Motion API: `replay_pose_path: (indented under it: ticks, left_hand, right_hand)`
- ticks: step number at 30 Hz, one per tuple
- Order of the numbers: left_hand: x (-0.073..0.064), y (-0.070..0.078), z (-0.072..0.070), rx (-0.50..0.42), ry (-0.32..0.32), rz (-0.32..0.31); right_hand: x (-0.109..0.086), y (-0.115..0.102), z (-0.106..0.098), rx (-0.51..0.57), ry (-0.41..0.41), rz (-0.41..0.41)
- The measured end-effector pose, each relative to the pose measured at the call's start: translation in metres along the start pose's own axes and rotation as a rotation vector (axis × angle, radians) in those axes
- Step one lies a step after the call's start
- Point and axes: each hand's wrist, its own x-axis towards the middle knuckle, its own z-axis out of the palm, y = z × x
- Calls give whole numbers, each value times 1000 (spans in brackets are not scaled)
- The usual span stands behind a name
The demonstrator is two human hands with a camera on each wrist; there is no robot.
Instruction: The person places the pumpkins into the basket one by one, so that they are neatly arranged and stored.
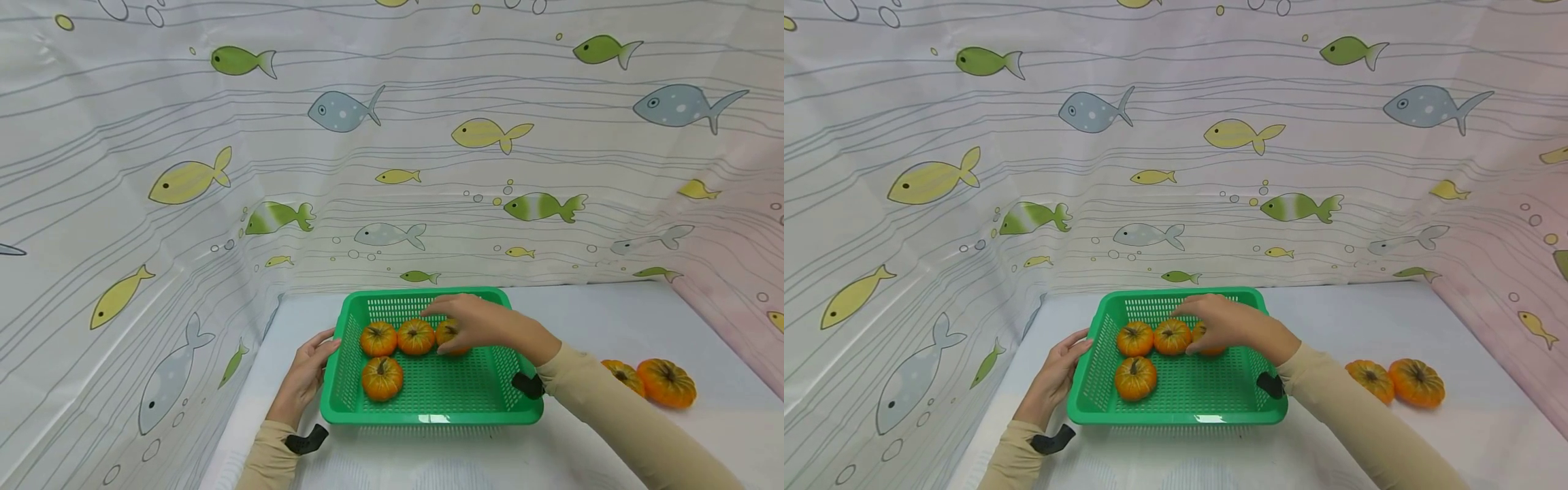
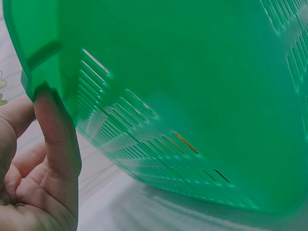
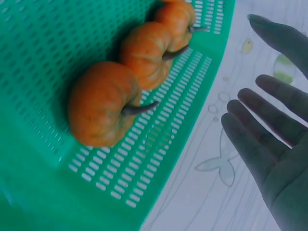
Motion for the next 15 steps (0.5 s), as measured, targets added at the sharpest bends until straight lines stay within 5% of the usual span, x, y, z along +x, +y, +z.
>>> replay_pose_path:
  ticks: [15]
  left_hand:
    - [0, -2, -1, -7, -1, 4]
  right_hand:
    - [-43, 29, -12, 8, 68, 81]
